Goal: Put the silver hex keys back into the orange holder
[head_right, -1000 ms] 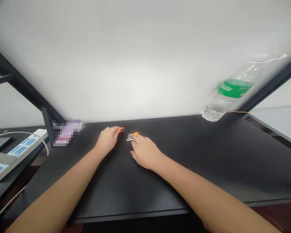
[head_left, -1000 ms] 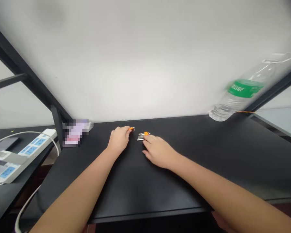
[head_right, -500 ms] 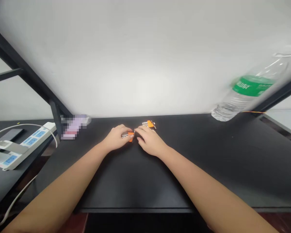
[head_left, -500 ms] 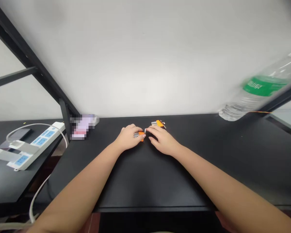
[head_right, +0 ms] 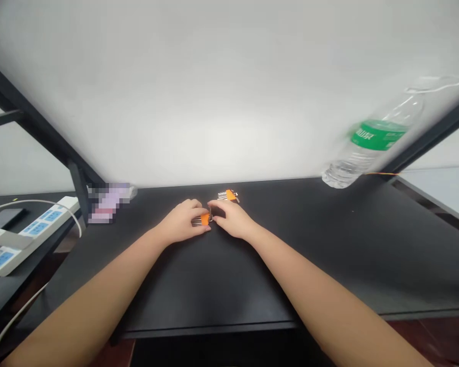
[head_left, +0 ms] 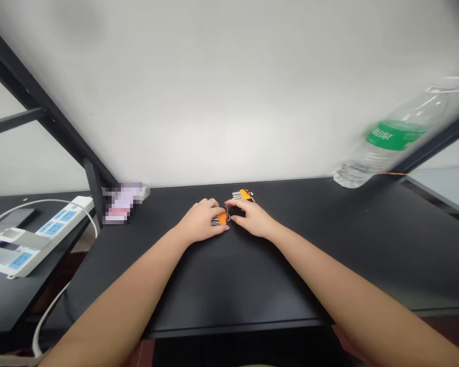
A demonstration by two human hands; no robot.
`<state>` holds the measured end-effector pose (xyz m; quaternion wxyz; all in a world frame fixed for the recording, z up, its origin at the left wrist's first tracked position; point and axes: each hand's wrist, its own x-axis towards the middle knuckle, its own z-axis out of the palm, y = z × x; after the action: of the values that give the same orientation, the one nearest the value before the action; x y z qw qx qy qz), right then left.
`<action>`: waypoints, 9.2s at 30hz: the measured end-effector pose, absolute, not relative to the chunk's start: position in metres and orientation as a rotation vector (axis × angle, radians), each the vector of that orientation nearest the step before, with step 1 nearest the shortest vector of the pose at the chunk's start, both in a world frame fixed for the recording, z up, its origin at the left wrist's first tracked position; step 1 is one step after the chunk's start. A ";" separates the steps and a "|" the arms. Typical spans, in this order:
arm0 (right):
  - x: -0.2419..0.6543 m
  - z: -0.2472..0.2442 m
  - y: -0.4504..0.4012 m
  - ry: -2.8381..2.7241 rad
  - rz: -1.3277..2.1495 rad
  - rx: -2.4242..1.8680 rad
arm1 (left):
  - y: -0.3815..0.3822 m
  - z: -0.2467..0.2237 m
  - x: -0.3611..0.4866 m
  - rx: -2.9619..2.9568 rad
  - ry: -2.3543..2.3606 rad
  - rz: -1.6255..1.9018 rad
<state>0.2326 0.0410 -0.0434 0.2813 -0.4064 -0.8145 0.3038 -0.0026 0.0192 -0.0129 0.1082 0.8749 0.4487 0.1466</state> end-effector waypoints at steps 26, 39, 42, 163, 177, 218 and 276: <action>0.222 -0.035 0.023 -2.074 0.953 -1.213 | 0.004 -0.002 0.020 2.694 1.340 0.256; 0.227 -0.038 0.024 -2.006 0.921 -1.347 | 0.001 -0.001 0.024 2.714 1.386 0.204; 0.227 -0.037 0.025 -1.966 1.041 -1.350 | -0.001 -0.002 0.028 2.746 1.401 0.200; 0.225 -0.030 0.014 -2.254 0.767 -1.209 | 0.008 -0.018 0.019 2.532 1.473 0.329; 0.229 -0.031 0.003 -2.353 0.544 -1.279 | 0.008 -0.020 0.017 2.524 1.483 0.290; 0.262 -0.024 0.025 -2.257 0.296 -1.633 | 0.007 -0.016 0.018 2.460 1.556 0.370; 0.269 -0.023 0.026 -2.477 0.331 -1.379 | 0.008 -0.019 0.017 2.498 1.529 0.363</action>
<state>0.2688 0.0257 -0.0226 0.1430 -0.4782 -0.8589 0.1147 0.0171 0.0084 -0.0187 0.0952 0.8426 0.5157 0.1226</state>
